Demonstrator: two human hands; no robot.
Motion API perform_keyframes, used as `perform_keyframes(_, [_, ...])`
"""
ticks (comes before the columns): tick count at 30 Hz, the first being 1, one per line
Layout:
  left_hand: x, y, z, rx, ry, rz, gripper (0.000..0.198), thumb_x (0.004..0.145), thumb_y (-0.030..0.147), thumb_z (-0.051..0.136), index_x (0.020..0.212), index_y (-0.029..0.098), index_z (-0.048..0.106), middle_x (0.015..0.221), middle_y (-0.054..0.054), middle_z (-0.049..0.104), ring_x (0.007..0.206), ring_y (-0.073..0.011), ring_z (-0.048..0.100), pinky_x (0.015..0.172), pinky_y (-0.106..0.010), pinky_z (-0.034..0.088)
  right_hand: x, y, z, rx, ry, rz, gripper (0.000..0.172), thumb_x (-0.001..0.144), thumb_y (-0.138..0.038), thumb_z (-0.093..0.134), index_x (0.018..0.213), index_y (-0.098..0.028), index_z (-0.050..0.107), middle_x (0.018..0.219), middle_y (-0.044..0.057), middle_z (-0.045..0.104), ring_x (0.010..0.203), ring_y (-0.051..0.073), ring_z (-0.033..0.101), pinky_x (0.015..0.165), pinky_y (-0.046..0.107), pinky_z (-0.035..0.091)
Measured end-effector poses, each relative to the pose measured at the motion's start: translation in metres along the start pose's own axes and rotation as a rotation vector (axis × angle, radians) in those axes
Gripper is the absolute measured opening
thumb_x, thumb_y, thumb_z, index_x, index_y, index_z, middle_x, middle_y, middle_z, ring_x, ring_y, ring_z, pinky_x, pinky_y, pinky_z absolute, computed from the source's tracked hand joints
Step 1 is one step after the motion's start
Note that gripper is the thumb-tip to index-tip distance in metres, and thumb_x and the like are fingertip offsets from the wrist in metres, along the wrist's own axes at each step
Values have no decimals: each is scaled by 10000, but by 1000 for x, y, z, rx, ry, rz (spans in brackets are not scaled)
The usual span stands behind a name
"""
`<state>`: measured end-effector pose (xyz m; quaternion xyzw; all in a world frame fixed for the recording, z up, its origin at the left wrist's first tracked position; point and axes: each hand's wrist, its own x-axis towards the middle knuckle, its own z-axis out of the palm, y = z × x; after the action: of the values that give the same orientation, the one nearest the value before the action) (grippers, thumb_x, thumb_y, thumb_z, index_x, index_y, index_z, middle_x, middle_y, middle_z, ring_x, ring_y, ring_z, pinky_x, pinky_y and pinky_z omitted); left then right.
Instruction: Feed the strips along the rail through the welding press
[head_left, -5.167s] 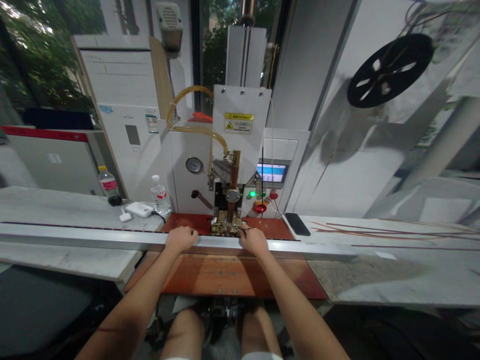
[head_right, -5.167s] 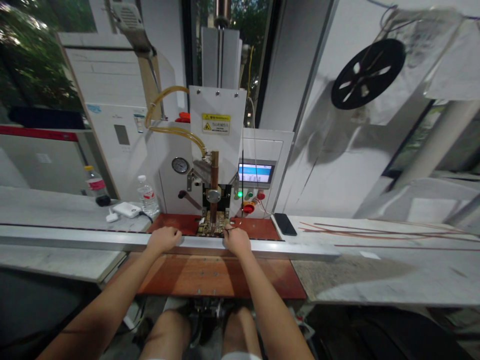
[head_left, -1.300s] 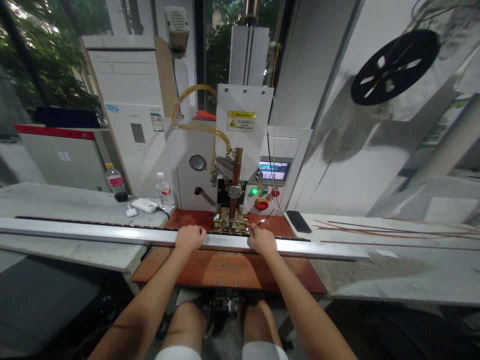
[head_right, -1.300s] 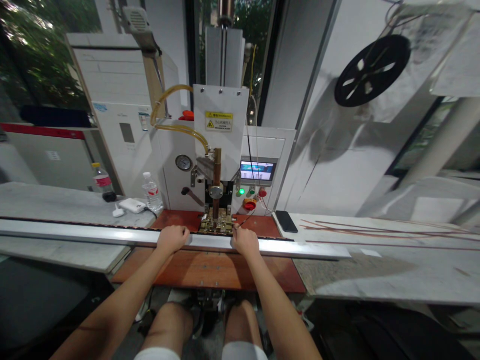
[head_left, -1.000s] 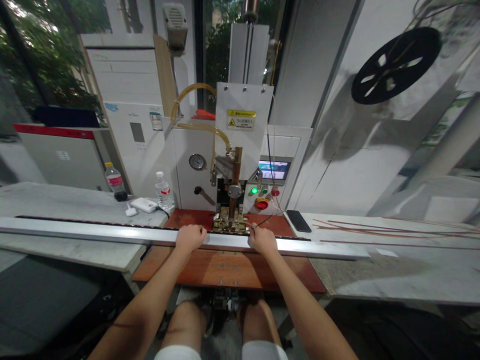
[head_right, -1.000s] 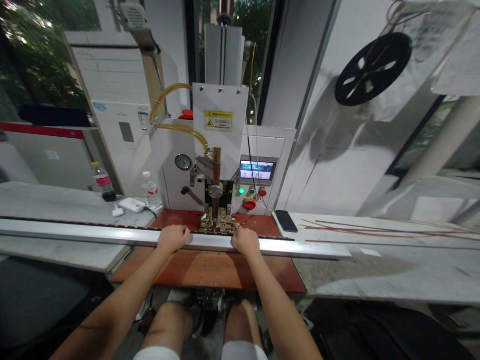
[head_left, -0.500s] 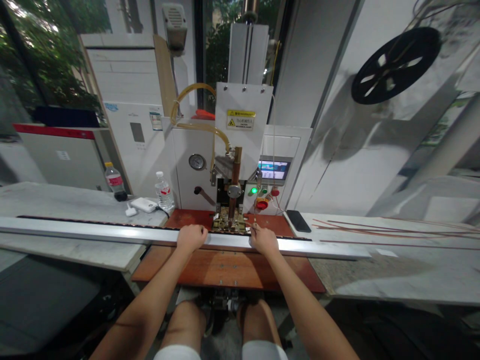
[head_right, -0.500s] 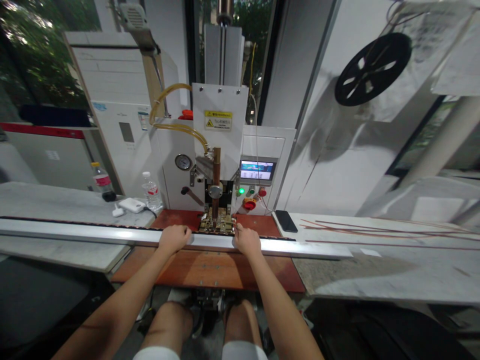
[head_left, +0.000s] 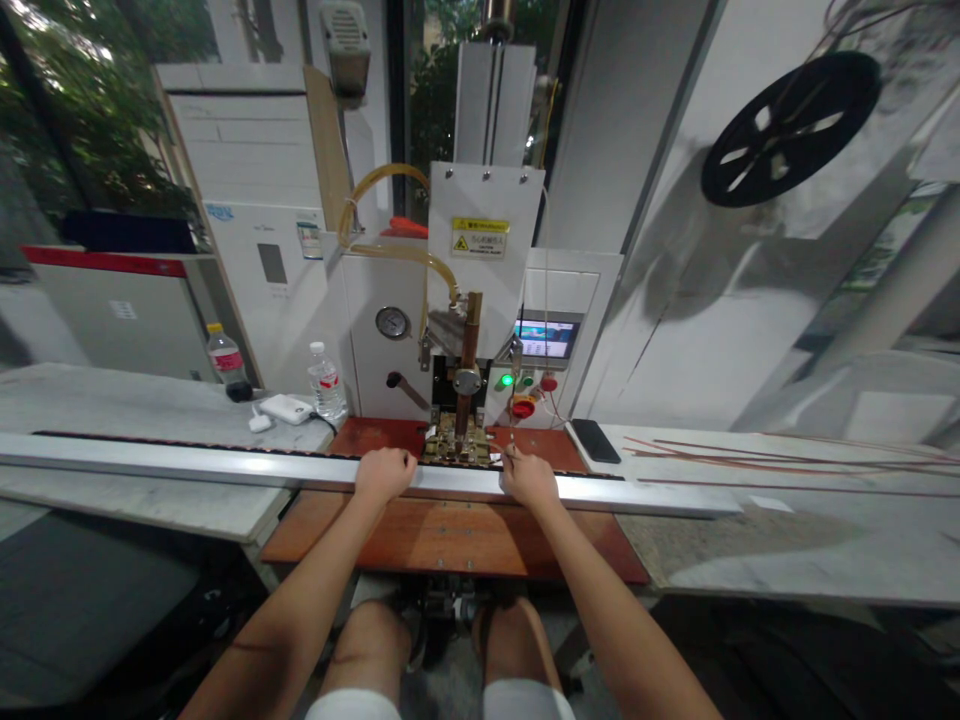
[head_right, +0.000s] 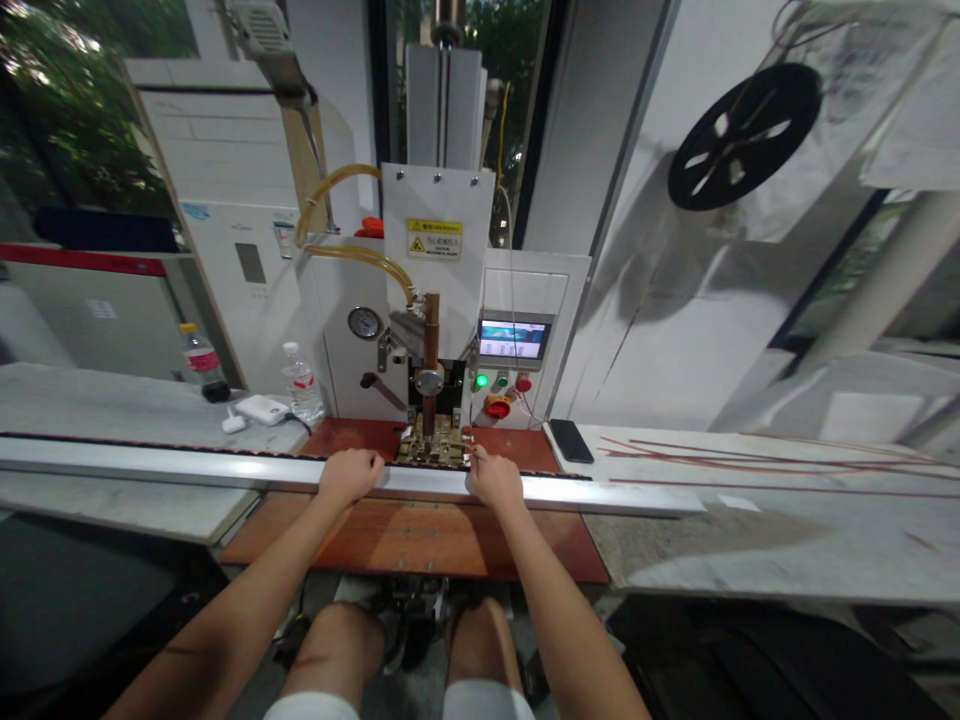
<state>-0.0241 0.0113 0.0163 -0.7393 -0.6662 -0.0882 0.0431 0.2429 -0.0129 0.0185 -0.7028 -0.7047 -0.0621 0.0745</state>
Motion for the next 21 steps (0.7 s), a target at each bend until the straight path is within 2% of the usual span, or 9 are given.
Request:
perform_keyframes(8, [1, 3, 0, -13, 3, -1, 496, 861, 396, 271, 856, 188, 721, 860, -136, 696, 837, -258, 642, 755, -359, 444, -1, 1, -4, 10, -17, 8, 406, 949, -400, 209, 1084, -207, 539, 907, 105, 676, 846, 224, 638, 738, 314, 405])
perform_keyframes(21, [4, 2, -2, -15, -26, 10, 498, 858, 404, 274, 859, 185, 722, 857, -139, 697, 831, -256, 645, 741, -350, 448, 3, 1, -5, 13, -42, 11, 375, 940, -370, 235, 1108, -219, 534, 918, 102, 677, 852, 226, 641, 733, 309, 411])
